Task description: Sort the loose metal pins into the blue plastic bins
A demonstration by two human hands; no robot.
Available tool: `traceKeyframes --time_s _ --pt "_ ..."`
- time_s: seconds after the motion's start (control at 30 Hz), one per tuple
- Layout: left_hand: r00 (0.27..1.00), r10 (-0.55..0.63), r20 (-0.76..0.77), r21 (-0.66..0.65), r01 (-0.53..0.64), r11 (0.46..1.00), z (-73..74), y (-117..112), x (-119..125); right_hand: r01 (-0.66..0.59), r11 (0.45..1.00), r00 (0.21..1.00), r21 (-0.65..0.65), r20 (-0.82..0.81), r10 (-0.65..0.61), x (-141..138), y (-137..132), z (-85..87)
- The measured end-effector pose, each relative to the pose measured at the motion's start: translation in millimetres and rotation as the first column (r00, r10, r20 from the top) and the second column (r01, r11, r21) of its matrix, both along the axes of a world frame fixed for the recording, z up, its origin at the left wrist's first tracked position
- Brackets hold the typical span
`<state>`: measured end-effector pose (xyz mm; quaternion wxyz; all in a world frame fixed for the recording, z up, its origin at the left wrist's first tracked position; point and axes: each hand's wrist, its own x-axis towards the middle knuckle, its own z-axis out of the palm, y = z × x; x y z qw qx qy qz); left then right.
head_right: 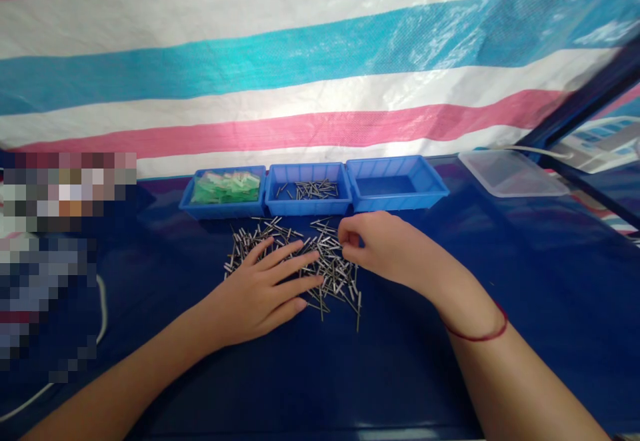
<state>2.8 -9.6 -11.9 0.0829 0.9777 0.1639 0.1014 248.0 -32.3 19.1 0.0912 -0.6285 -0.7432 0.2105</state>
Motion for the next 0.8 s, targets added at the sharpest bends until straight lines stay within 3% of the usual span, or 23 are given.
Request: traceKeyframes --time_s 0.1,0.27,0.5,0.63,0.8 --pt "1.000 -0.015 -0.001 -0.012 0.015 1.000 -4.6 -2 1 -0.033 0.998 0.999 -0.048 -0.007 0.032 -2 -3 1.5" --pt "0.996 0.085 0.012 0.042 -0.085 0.995 0.6 2 -4 -0.119 0.990 0.993 -0.082 -0.032 0.117 -9 -3 -3.1" --pt "0.990 0.143 0.020 0.062 -0.144 0.988 3.0 6 -7 -0.239 0.970 0.967 0.031 -0.081 0.241 -25 -5 2.8" --pt "0.993 0.114 0.024 0.050 -0.115 0.992 1.2 4 -6 -0.295 0.954 0.953 -0.045 -0.086 0.291 -30 -10 4.9" --pt "0.992 0.125 0.029 0.030 -0.126 0.992 -0.7 3 -7 -0.285 0.951 0.959 -0.118 -0.025 0.284 -35 -13 -5.3"
